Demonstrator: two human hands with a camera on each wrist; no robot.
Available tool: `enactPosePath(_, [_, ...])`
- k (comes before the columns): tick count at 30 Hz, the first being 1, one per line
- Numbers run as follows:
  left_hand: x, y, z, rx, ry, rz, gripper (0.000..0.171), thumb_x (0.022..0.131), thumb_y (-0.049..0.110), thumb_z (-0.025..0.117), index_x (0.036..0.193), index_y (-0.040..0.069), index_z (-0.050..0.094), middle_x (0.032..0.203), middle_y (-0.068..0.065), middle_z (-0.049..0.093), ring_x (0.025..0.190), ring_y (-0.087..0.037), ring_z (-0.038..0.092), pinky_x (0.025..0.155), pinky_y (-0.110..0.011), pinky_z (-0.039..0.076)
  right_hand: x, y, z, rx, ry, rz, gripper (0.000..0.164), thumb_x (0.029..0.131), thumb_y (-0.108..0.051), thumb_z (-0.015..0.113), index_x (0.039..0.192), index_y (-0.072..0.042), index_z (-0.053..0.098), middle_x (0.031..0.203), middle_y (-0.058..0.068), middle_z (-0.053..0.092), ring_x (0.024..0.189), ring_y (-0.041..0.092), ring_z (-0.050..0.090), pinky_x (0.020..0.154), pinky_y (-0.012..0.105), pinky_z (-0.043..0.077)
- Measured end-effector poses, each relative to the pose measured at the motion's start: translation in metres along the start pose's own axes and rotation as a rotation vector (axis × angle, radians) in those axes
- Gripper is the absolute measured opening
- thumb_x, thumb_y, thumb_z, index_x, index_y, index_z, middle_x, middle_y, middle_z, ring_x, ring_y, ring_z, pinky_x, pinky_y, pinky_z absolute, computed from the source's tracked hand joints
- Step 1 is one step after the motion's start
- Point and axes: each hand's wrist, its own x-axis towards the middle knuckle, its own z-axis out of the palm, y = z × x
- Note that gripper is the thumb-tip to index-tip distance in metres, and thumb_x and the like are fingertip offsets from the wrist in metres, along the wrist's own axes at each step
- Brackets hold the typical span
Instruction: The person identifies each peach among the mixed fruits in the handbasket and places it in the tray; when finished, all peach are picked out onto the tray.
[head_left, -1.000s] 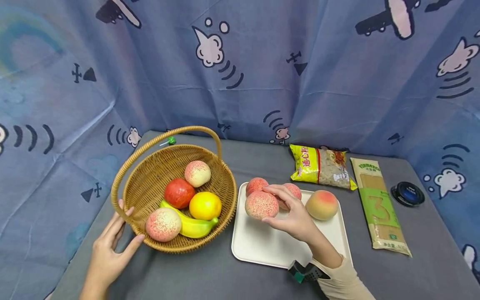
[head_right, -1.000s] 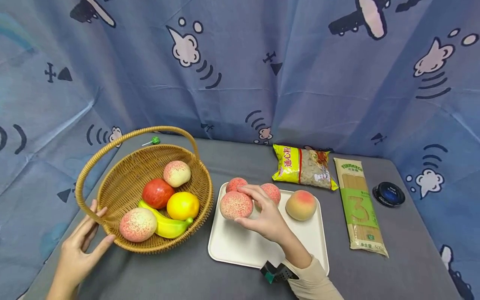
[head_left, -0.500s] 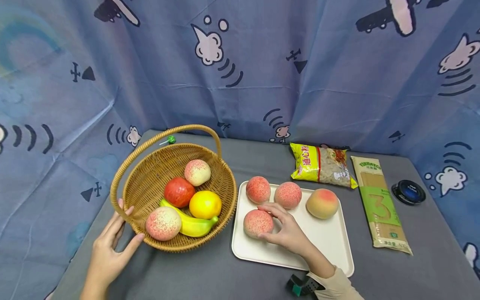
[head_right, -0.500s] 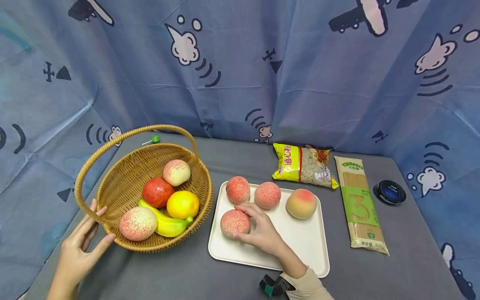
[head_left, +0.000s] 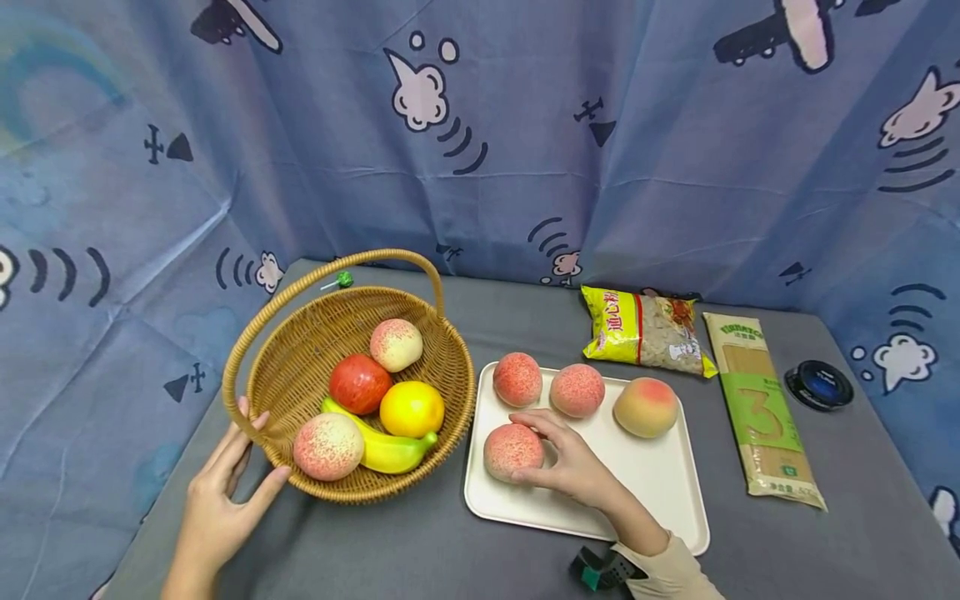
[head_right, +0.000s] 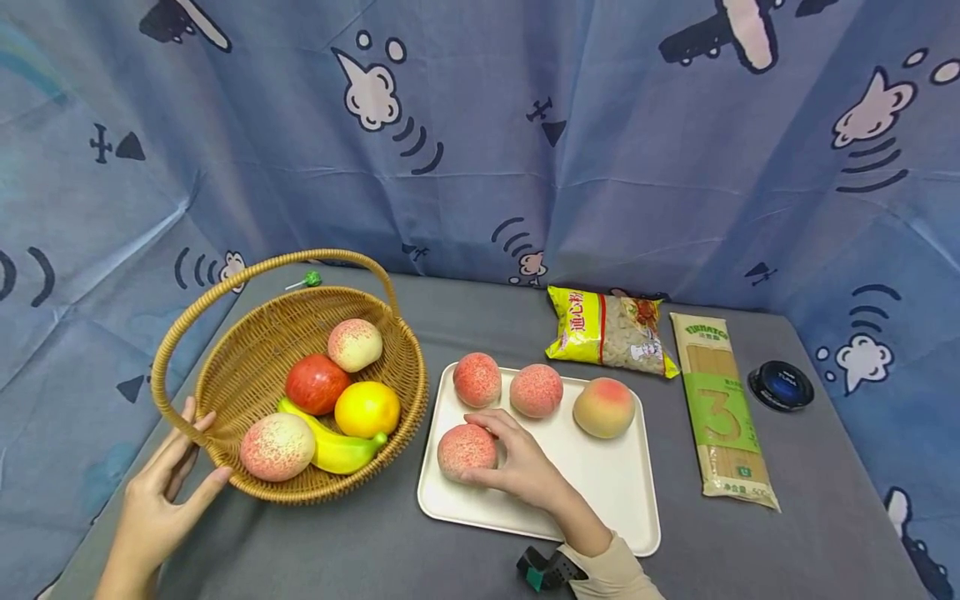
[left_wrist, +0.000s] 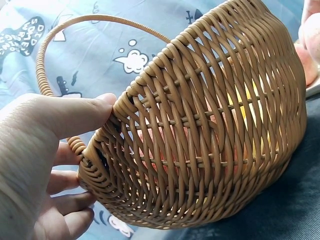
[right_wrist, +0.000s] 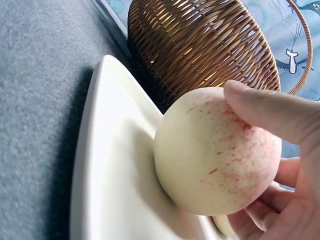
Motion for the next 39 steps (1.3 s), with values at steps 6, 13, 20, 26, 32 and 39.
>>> enactPosePath(6, [0.0,0.0,0.001,-0.01,0.0,0.013,0.071,0.069,-0.018,0.072,0.135,-0.004,0.049,0.156,-0.014,0.024,0.141,-0.009,0.028,0.103,-0.008,0.033,0.0,0.0,0.002,-0.065,-0.006,0.004,0.075,0.07,-0.033,0.084,0.135,-0.011,0.051,0.13,0.005,0.054,0.117,0.018,0.052,0.1,0.042,0.048])
enactPosePath(13, [-0.001,0.001,0.0,0.007,0.002,0.005,0.072,0.069,-0.018,0.073,0.136,-0.003,0.049,0.155,-0.014,0.025,0.141,-0.008,0.028,0.102,-0.007,0.033,-0.001,0.001,0.003,-0.112,-0.008,-0.012,0.079,0.069,-0.031,0.084,0.135,-0.007,0.049,0.131,0.006,0.054,0.12,0.022,0.052,0.102,0.046,0.046])
enactPosePath(20, [0.0,-0.001,0.0,0.001,0.002,0.014,0.072,0.069,-0.018,0.073,0.136,-0.004,0.049,0.156,-0.013,0.025,0.141,-0.009,0.028,0.103,-0.007,0.033,-0.003,-0.009,-0.004,-0.136,0.031,-0.059,0.077,0.071,-0.028,0.084,0.136,-0.006,0.049,0.134,0.008,0.054,0.12,0.028,0.053,0.1,0.048,0.047])
enactPosePath(26, [0.0,0.0,0.0,-0.004,-0.004,-0.003,0.073,0.07,-0.018,0.072,0.137,-0.002,0.048,0.156,-0.014,0.024,0.141,-0.008,0.027,0.103,-0.006,0.033,0.003,-0.03,-0.016,-0.153,0.063,-0.141,0.072,0.073,-0.024,0.082,0.137,-0.012,0.049,0.134,0.003,0.054,0.12,0.024,0.053,0.098,0.043,0.049])
enactPosePath(32, [0.0,0.001,0.001,-0.005,0.006,0.003,0.072,0.069,-0.018,0.072,0.135,-0.004,0.049,0.153,-0.02,0.027,0.141,-0.007,0.028,0.103,-0.007,0.033,0.017,-0.059,-0.032,-0.1,0.056,-0.253,0.068,0.076,-0.013,0.08,0.137,-0.01,0.049,0.135,0.004,0.054,0.124,0.017,0.05,0.103,0.03,0.045])
enactPosePath(39, [0.0,0.001,0.0,0.008,0.008,-0.01,0.071,0.07,-0.017,0.073,0.135,-0.002,0.05,0.154,-0.016,0.027,0.14,-0.004,0.029,0.102,-0.006,0.033,0.044,-0.09,-0.04,0.013,-0.029,-0.284,0.067,0.078,-0.013,0.078,0.138,-0.011,0.048,0.139,0.005,0.05,0.129,0.015,0.046,0.111,0.029,0.039])
